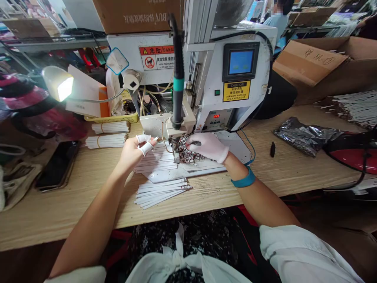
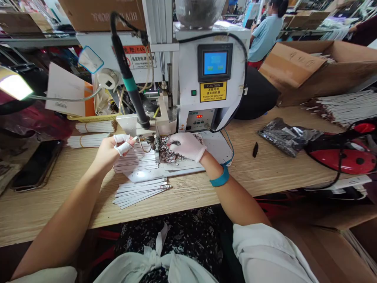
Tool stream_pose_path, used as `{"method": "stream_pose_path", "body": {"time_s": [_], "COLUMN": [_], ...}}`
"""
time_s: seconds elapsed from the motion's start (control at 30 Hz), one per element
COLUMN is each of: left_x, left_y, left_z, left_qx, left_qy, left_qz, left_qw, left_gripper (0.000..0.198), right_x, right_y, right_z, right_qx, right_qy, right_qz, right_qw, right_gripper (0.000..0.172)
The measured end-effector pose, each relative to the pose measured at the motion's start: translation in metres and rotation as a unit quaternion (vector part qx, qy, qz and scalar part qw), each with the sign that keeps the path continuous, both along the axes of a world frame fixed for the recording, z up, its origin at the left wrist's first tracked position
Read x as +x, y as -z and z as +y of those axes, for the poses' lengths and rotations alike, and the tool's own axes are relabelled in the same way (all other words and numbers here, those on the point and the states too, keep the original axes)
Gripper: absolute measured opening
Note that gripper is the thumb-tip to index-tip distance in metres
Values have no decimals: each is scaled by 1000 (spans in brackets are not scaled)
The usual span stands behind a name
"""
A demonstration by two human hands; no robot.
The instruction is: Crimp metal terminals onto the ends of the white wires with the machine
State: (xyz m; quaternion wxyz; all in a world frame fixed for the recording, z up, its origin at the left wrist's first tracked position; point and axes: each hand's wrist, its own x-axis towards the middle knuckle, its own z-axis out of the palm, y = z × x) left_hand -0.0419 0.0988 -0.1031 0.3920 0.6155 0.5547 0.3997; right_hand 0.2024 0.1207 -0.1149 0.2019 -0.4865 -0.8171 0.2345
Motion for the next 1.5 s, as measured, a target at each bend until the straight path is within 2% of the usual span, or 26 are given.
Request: {"method": "stream_pose_path", "body": {"time_s": [0.13, 0.27, 0.43, 0.57, 0.63, 0.7, 0.8, 0.87, 0.93, 1.03, 1.17, 1.27, 1.5], "left_x": [0, 0, 1, -2, -8, -14, -19, -18, -16, -13, -14, -14, -13], "left_y": [2, 3, 4, 3, -1, -5, -12, -14, -14, -14, -14, -12, -12], "left_z": [1, 1, 2, 2, 1, -1, -5, -8, -9, -9, -9, -9, -9], "left_qx": [5, 6, 8, 14, -7, -68, -178, -206, -202, -187, -181, -181, -196], "left_qy": [-7, -6, -10, 4, 56, 166, 360, 406, 390, 338, 278, 261, 261], "left_qz": [-6, 1, 14, 15, 44, 96, 148, 153, 147, 121, 93, 97, 94], "left_qw": [1000, 1000, 1000, 1000, 997, 979, 904, 877, 886, 914, 939, 943, 941], "left_gripper": [35, 38, 40, 39, 38, 37, 31, 29, 29, 30, 30, 32, 39], "right_x": [-9, -15, -13, -5, -4, -6, -13, -16, -17, -13, -6, -4, -3], "right_y": [9, 18, 11, 6, 7, 10, 13, 14, 13, 9, 4, 3, 4], "right_z": [-3, -3, -3, 1, 2, 0, -4, -6, -7, -5, -2, -1, -1], "right_qx": [-21, -3, 6, -1, -6, -7, 6, 16, 20, 9, -118, -179, -167], "right_qy": [-43, -33, -22, 16, 26, 13, -13, -21, -21, 9, 91, 113, 104], "right_qz": [38, 14, -37, 27, 43, 35, 0, -25, -33, 17, 126, 183, 215], "right_qw": [998, 999, 999, 1000, 999, 999, 1000, 999, 999, 1000, 981, 960, 957], "right_gripper": [16, 18, 10, 11, 11, 10, 10, 10, 9, 10, 18, 19, 14]}}
